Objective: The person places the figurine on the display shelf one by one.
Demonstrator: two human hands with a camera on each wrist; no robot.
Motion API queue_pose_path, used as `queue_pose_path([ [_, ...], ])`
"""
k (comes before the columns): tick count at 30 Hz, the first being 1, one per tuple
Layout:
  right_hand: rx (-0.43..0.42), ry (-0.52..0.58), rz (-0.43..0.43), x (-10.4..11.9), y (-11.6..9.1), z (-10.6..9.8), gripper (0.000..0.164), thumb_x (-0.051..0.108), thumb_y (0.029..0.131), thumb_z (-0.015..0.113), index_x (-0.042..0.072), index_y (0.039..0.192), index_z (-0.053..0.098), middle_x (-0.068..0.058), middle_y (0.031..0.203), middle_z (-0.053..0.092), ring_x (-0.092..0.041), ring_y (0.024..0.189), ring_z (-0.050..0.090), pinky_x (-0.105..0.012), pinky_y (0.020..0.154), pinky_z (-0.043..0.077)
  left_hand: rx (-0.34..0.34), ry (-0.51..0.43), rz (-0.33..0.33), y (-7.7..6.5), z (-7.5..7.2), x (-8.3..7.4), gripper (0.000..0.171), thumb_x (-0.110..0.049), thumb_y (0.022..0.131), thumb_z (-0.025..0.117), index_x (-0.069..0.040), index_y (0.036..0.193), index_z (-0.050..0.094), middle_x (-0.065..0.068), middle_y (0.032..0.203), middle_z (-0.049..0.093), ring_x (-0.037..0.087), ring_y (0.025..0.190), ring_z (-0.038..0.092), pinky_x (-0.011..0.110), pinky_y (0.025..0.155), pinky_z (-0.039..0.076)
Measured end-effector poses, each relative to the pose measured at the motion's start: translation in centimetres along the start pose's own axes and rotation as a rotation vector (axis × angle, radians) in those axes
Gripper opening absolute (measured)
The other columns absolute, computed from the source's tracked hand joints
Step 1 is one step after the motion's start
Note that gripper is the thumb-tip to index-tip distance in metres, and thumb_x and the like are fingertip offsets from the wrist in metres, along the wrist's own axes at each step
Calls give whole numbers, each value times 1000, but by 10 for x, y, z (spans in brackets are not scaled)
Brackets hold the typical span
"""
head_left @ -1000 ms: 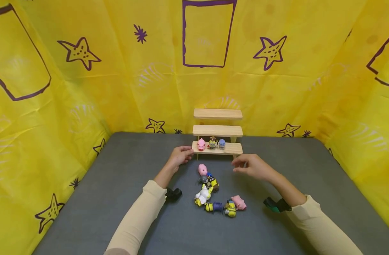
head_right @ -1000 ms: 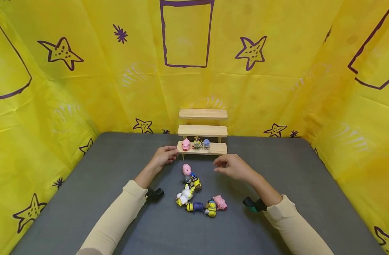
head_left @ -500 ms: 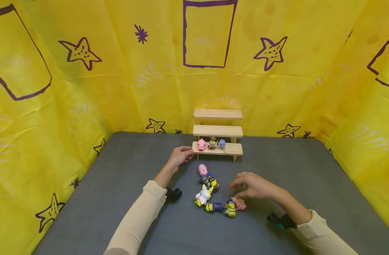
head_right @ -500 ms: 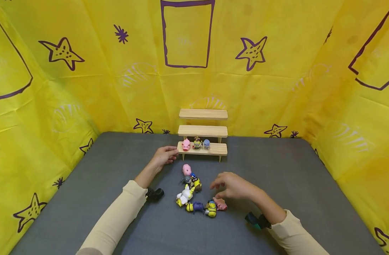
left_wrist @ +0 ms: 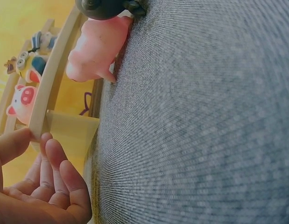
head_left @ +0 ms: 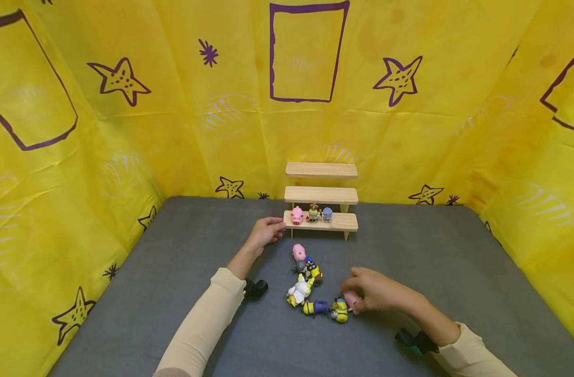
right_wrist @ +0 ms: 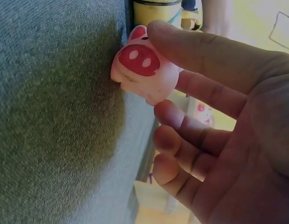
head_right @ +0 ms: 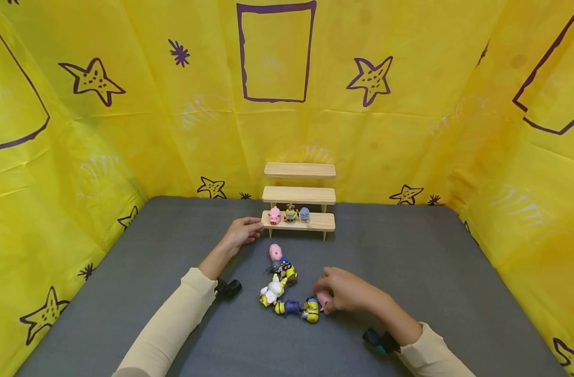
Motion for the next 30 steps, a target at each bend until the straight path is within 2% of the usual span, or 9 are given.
queue_pose_path([
  [11,7,107,34,-19,-6,-8,30,18,82,75,9,110,71,4,96,65,-4,82,53,-22,70,45,2,-1,8,1,-1,0,35,-20,94,64,-4,125,62,11,103,71,11,74,62,21,63,48],
  [15,-13,127,-5,-24,-9,-8,26,16,84,73,6,108,72,0,97,69,-2,82,56,-23,71,49,5,-2,9,2,-1,0,35,-20,94,64,-4,125,63,11,103,70,12,75,62,21,64,48],
  [19,-29,137,-23,-27,-12,-8,24,15,82,75,7,105,73,2,92,68,-2,80,55,-23,70,49,7,-3,12,2,-1,0,35,-21,94,64,-4,125,63,11,103,70,11,74,62,22,65,49],
  [30,19,122,88,-24,-13,-5,38,16,72,83,9,106,67,8,86,63,-2,76,53,-22,66,45,17,-6,23,0,0,-1,35,-19,95,63,-2,125,62,12,103,70,16,80,65,22,64,49],
])
Point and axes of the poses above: each hand's wrist, its own y-axis towards the middle knuckle, its own z-axis out of the palm, x = y × z, the point moved 6 cm from there along y, towards the middle knuckle
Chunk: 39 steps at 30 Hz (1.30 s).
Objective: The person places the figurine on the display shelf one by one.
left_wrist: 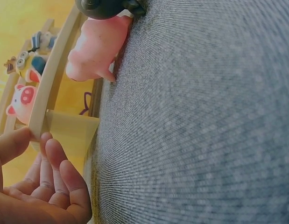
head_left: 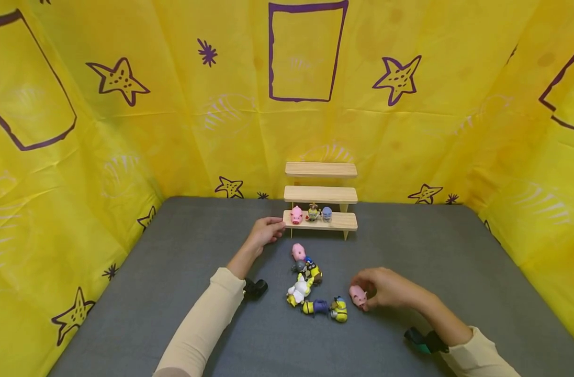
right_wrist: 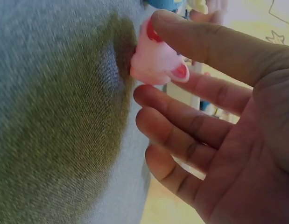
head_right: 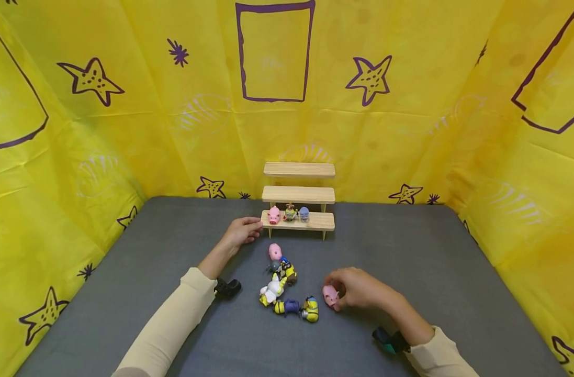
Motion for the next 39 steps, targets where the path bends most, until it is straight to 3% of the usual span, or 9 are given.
queue_pose_path([
  [10,-21,-76,0,2,1,6,49,17,70,83,5,114,65,10,83,57,-2,76,48,-23,67,41,-6,-2,-5,-1,0,-1,34,-19,95,63,-3,125,62,11,102,70,13,76,63,22,64,48],
  [19,-104,-109,-7,-2,4,4,48,20,69,82,5,112,67,3,98,65,-9,87,54,-29,76,46,-11,-11,1,1,1,-1,33,-19,94,64,-2,123,63,9,98,70,12,75,63,22,65,49],
  [28,-231,-35,44,-10,10,-15,52,18,72,85,-3,115,64,0,92,66,-10,80,57,-25,69,48,-18,-29,5,3,2,0,32,-18,94,64,-2,121,64,8,96,70,12,75,63,21,64,49],
  [34,-289,30,114,-16,15,-30,49,19,72,86,2,113,63,0,90,66,-11,81,58,-25,68,48,-11,-51,-18,2,1,0,32,-18,94,63,-1,122,64,8,96,70,13,77,64,22,66,49],
  [39,-346,33,95,-20,21,-44,46,19,74,84,3,113,66,-3,93,67,-16,82,57,-26,67,48,-11,-44,-22,1,0,0,33,-20,94,64,-2,122,64,7,96,70,12,77,64,22,66,49],
])
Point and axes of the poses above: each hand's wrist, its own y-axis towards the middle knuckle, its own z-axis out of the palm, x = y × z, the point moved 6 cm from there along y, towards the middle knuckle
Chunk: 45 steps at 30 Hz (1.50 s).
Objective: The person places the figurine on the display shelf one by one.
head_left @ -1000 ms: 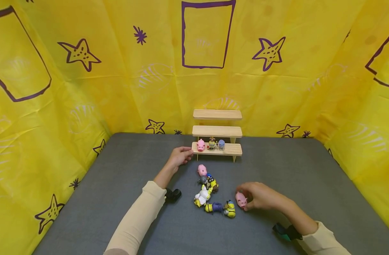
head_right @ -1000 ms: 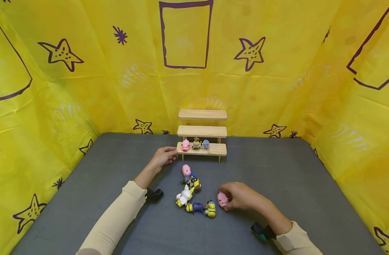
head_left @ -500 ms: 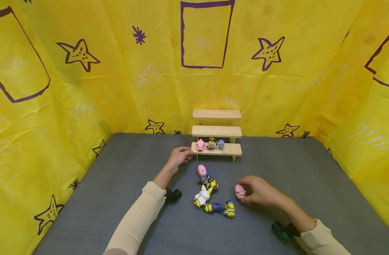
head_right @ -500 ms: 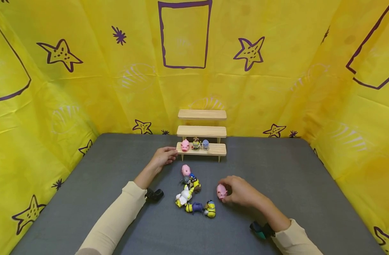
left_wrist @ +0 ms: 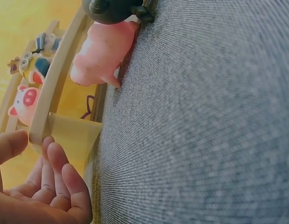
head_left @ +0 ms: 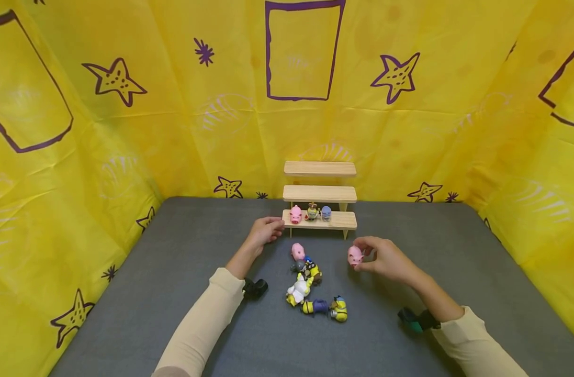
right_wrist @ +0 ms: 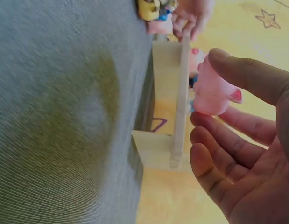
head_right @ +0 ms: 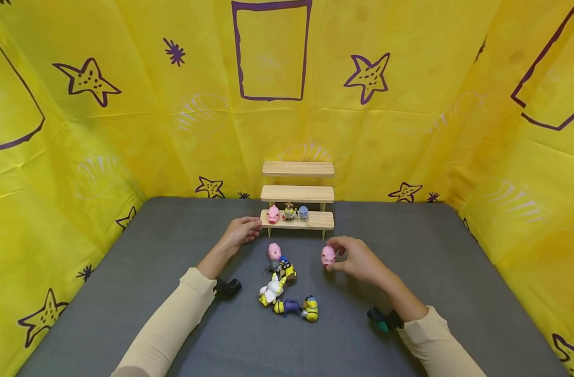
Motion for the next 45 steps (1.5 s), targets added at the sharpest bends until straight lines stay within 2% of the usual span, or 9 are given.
queue_pose_path([
  [6,-60,36,21,-5,10,-9,49,17,76,83,-1,118,65,-9,98,68,-22,86,59,-33,70,52,-12,43,3,0,0,-1,33,-22,94,65,-2,120,65,10,99,71,16,79,66,21,65,49],
  [17,-191,65,70,-13,28,-18,49,13,77,82,-4,119,63,-18,106,69,-28,90,62,-31,72,52,-16,72,-1,1,0,0,31,-22,94,64,-2,118,67,11,102,72,16,82,66,22,66,49],
  [22,-237,61,84,-16,39,-21,50,14,78,81,-3,121,62,-19,109,68,-30,92,63,-39,77,53,-19,73,10,0,0,0,31,-22,94,65,-3,117,67,13,104,72,14,79,65,22,65,49],
  [26,-247,59,92,-17,49,-21,50,15,79,81,-3,122,62,-20,107,68,-33,93,63,-43,79,53,-20,72,15,0,1,-1,30,-21,94,64,-2,117,67,14,104,72,13,77,65,21,63,48],
  [30,-252,48,92,-18,58,-20,49,17,80,80,-2,122,63,-20,107,68,-34,93,63,-42,79,51,-22,74,14,-1,1,-2,30,-21,94,64,-2,117,67,13,103,72,13,76,64,21,63,48],
  [39,-228,2,93,-22,72,-16,42,14,81,77,-3,117,65,-20,109,69,-34,95,61,-43,80,48,-23,76,-5,-2,2,-1,32,-23,94,65,-3,118,66,7,96,71,10,72,61,21,63,48],
  [45,-235,-18,77,-23,79,-13,45,15,81,78,-5,119,65,-21,103,70,-35,93,63,-46,80,49,-14,57,30,0,2,-2,31,-19,94,64,1,117,65,5,89,70,6,65,58,20,59,47],
])
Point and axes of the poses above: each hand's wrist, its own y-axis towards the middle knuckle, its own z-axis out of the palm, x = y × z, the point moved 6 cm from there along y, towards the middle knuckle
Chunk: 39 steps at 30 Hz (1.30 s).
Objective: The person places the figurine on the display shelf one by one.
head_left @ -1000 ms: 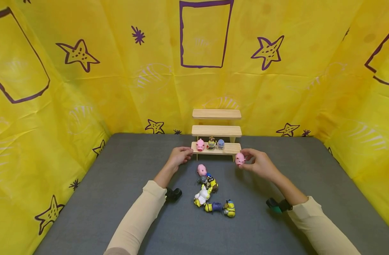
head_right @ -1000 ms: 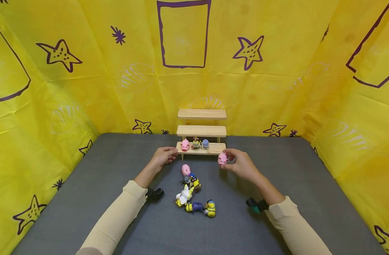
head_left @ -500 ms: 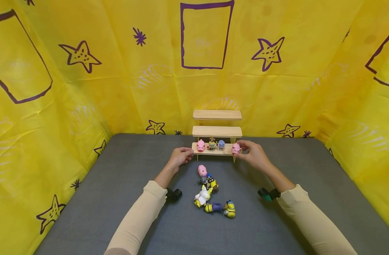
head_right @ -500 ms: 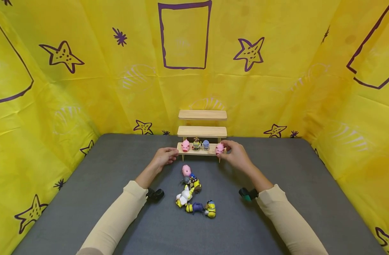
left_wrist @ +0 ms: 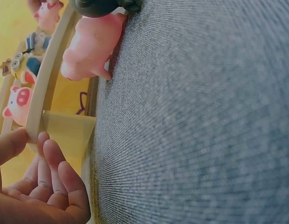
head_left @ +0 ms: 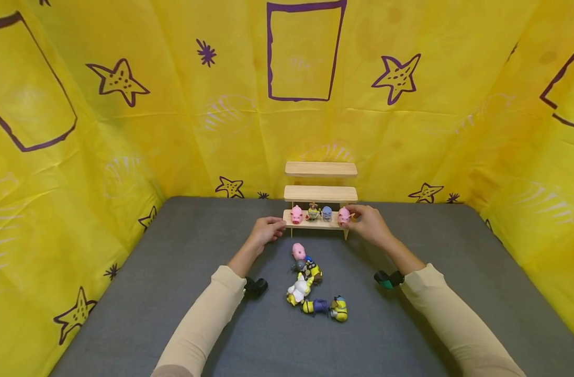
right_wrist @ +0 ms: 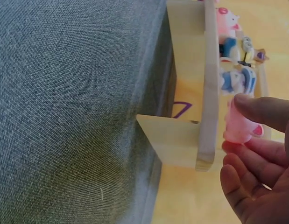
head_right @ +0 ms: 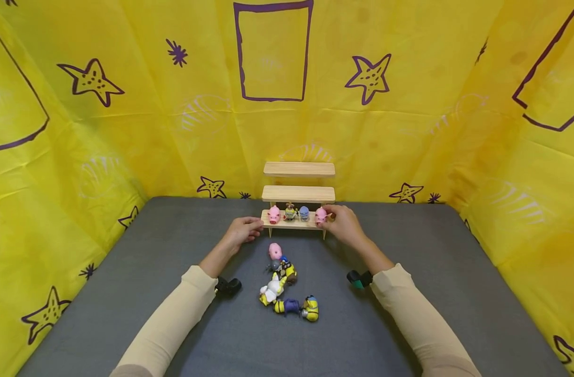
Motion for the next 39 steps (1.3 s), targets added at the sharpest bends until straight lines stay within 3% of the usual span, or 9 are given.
queue_pose_path([
  [6,24,7,27,-4,1,7,44,13,80,78,-6,118,65,-21,97,71,-32,88,65,-44,78,51,2,3,2,0,1,1,31,-19,94,64,1,118,65,7,92,71,6,66,58,21,60,47],
  [12,19,17,23,-5,2,7,44,12,81,77,-6,119,65,-22,102,71,-33,91,65,-47,80,51,0,2,3,0,0,0,32,-20,94,64,0,119,65,8,94,71,6,66,59,21,61,47],
  [21,-27,-23,30,1,-9,-7,47,18,82,77,-6,120,64,-25,109,66,-40,100,60,-52,86,47,0,7,2,0,-2,-1,32,-21,95,63,-1,119,66,10,97,71,8,70,61,21,62,48],
  [27,-25,-38,-3,13,-28,-16,35,16,84,75,-5,111,69,-20,97,67,-35,92,61,-47,79,49,-3,3,5,0,-2,-2,31,-20,94,64,-1,118,66,10,96,71,11,72,62,21,61,47],
  [31,29,-19,-40,23,-48,-12,25,12,85,74,-4,105,71,-12,87,67,-26,82,61,-39,73,49,-5,8,9,-1,-2,-2,31,-20,94,64,0,118,66,9,95,71,11,72,62,21,61,47],
  [39,119,-3,-71,37,-86,-7,22,12,85,73,0,104,72,1,80,65,-8,73,55,-25,65,47,2,18,-5,0,-1,1,32,-22,95,64,-2,119,66,10,98,71,11,74,63,21,63,48],
])
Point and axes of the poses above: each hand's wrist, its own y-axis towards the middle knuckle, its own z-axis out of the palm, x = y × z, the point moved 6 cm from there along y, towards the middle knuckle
